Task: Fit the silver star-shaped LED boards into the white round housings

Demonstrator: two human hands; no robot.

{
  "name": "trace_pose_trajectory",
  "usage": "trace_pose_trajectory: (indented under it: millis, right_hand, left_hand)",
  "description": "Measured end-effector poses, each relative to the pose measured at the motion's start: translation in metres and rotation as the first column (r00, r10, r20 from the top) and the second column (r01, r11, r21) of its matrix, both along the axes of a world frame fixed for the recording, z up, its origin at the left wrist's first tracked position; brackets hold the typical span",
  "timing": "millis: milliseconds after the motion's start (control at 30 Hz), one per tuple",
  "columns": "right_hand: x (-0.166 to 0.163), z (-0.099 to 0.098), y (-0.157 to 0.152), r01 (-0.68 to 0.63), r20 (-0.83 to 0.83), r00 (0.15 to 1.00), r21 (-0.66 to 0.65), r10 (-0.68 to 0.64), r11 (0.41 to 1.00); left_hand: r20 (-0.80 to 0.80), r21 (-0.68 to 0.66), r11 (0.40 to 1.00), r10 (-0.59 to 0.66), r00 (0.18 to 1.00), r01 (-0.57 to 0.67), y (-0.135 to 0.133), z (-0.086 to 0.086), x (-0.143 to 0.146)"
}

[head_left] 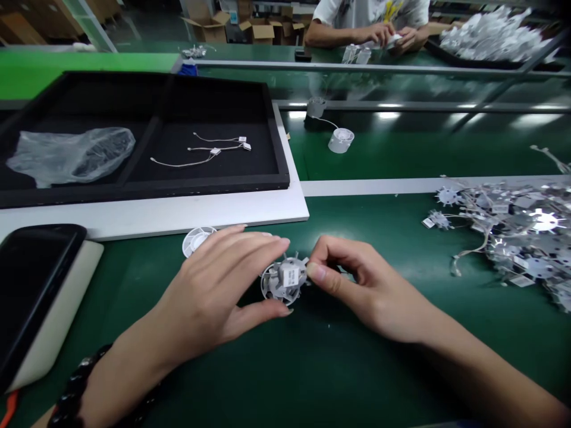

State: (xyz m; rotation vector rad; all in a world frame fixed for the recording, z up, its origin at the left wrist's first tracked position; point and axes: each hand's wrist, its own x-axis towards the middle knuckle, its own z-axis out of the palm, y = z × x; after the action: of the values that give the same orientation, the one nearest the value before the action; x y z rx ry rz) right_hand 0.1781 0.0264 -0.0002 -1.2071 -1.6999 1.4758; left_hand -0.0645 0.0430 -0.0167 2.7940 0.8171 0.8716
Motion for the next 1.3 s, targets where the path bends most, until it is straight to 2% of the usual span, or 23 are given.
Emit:
trace_pose_trajectory:
  millis: [100,267,367,533,867,1100,1300]
  right_hand:
    - [-0.003,-0.003,-0.001,-0.022,0.078,0.997,-0.029,0.024,0.999]
    - [-0.002,-0.003,0.002,-0.049,0.361,0.932,0.007,0.043,0.999]
    - [-0.003,-0.004,0.002,-0.07,0.413,0.909,0.008,0.061,0.997]
    - [-0.006,-0.009,0.001,-0.065,0.421,0.905,-0.005,0.061,0.998]
    - [-0.006,-0.01,0.002,-0.051,0.421,0.905,-0.024,0.057,0.998]
    - [-0.004,-0.009,0.002,-0.056,0.417,0.907,0.002,0.05,0.998]
    - [0.009,-0.006,0.004,-0.105,0.404,0.912,0.069,0.069,0.992]
  left_hand:
    - [-0.012,-0.008,1.0,-0.004,1.0,0.004,-0.003,-0.003,0.003]
    - [-0.099,-0.095,0.995,-0.014,0.995,0.005,-0.004,-0.006,0.0]
    - [-0.128,-0.098,0.995,-0.02,0.992,0.008,-0.004,-0.006,-0.003]
    - [-0.159,-0.062,0.997,0.032,0.987,-0.042,-0.004,-0.004,-0.002]
    - [-0.076,-0.174,0.985,-0.029,0.997,0.016,0.0,-0.003,0.001]
    - [-0.118,-0.238,0.971,-0.001,0.993,-0.027,-0.002,-0.005,0.0]
    - [-0.107,-0.226,0.974,-0.043,0.993,0.018,-0.003,-0.007,0.002]
